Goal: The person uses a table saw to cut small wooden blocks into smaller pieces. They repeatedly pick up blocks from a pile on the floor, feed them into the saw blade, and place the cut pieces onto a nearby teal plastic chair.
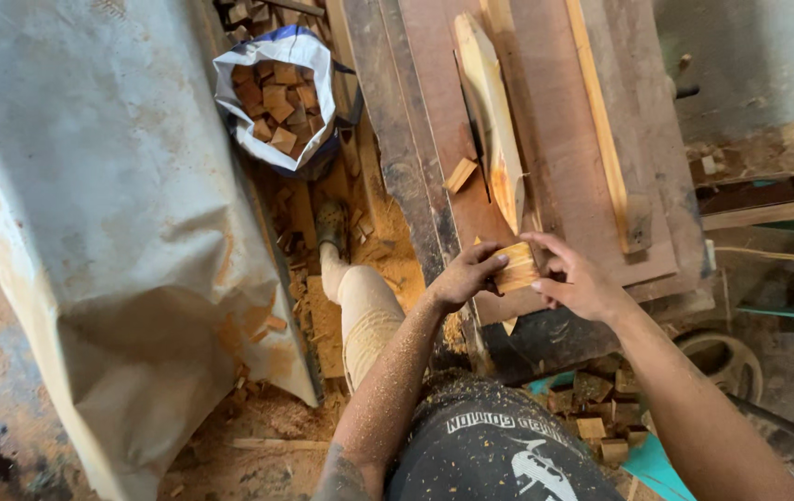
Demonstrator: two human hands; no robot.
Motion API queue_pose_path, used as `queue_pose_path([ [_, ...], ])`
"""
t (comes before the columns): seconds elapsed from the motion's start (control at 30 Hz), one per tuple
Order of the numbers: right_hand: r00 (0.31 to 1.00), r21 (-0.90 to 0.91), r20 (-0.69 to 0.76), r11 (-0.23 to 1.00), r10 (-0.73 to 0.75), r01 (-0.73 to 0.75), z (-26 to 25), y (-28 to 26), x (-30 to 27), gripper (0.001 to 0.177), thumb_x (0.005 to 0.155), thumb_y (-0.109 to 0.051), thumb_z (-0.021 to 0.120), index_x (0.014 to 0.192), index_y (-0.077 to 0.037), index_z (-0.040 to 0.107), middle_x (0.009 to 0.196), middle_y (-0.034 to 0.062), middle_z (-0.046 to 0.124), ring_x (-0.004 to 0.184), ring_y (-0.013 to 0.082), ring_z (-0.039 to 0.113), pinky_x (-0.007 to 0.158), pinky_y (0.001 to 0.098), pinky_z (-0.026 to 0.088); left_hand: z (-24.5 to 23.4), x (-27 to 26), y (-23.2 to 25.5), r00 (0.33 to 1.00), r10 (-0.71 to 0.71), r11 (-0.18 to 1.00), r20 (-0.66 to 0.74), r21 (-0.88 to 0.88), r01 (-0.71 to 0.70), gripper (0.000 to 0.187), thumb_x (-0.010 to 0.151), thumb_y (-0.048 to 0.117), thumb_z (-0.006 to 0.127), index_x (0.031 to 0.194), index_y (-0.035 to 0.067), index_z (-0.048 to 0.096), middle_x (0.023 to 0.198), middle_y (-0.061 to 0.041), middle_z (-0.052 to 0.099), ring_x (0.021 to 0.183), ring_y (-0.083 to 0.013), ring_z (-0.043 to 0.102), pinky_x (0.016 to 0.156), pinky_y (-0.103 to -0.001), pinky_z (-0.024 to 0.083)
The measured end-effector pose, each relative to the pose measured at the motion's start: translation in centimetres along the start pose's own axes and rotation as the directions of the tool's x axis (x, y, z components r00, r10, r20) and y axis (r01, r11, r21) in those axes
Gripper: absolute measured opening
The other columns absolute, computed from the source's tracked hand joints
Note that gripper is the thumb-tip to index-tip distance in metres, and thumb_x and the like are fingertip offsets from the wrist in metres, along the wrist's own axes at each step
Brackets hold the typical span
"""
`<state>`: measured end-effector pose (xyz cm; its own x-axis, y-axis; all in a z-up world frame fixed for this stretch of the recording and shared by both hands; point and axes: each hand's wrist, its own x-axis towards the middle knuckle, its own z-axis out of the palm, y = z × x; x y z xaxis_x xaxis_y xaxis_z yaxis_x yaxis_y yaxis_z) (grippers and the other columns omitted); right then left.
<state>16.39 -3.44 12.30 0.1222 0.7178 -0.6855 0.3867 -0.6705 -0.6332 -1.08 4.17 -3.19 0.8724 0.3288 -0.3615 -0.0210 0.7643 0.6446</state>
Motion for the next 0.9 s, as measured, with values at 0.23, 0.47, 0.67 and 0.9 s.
queue_pose_path([
  [0.23,0.941,-0.566,-0.288,0.825,-0.178,-0.017,0.4,-3.7,5.5,0.067,0.094,-0.011,0.066,0.154,-0.017,0.037,0.085,0.0181,0.072,0.071,0.0347,0.071,0.063,0.0490,0.055,2.8,0.1,2.1,0.735,0.249,0.915,-0.631,0.402,0.035,0.045,0.102,0.022,0.063,0.142,0.003,0.057,0.091,-0.011,0.074,0.075,-0.0173,0.072,0.072,-0.032,0.062],
  [0.47,0.934,-0.638,-0.339,0.757,-0.113,-0.140,0.7,-5.5,8.4,0.068,0.093,-0.018,0.066,0.154,-0.015,0.035,0.086,0.0266,0.073,0.081,0.0461,0.073,0.077,0.0563,0.059,6.1,1.8,0.7,0.841,0.412,0.795,-0.352,0.590,-0.142,0.083,0.087,0.010,0.069,0.160,0.003,0.029,0.089,-0.017,0.073,0.079,-0.0253,0.072,0.076,-0.038,0.059],
  [0.67,0.862,-0.642,-0.406,0.766,-0.303,-0.033,0.1,-5.8,11.3,0.064,0.089,-0.013,0.070,0.148,-0.011,0.045,0.091,0.0295,0.072,0.085,0.0507,0.070,0.078,0.0601,0.056,4.5,4.0,2.0,0.884,0.253,0.884,-0.392,0.466,-0.046,0.090,0.085,0.014,0.065,0.164,0.007,0.022,0.081,-0.016,0.072,0.072,-0.0306,0.073,0.069,-0.042,0.058],
  [0.9,0.838,-0.617,-0.447,0.786,-0.314,-0.035,-1.4,-6.6,15.2,0.063,0.089,-0.004,0.065,0.150,-0.011,0.050,0.091,0.0323,0.070,0.088,0.0520,0.068,0.080,0.0606,0.054,8.3,0.6,-1.0,0.885,0.274,0.849,-0.375,0.527,-0.040,0.082,0.087,0.018,0.068,0.160,0.005,0.034,0.087,-0.018,0.073,0.079,-0.0296,0.074,0.075,-0.040,0.059],
])
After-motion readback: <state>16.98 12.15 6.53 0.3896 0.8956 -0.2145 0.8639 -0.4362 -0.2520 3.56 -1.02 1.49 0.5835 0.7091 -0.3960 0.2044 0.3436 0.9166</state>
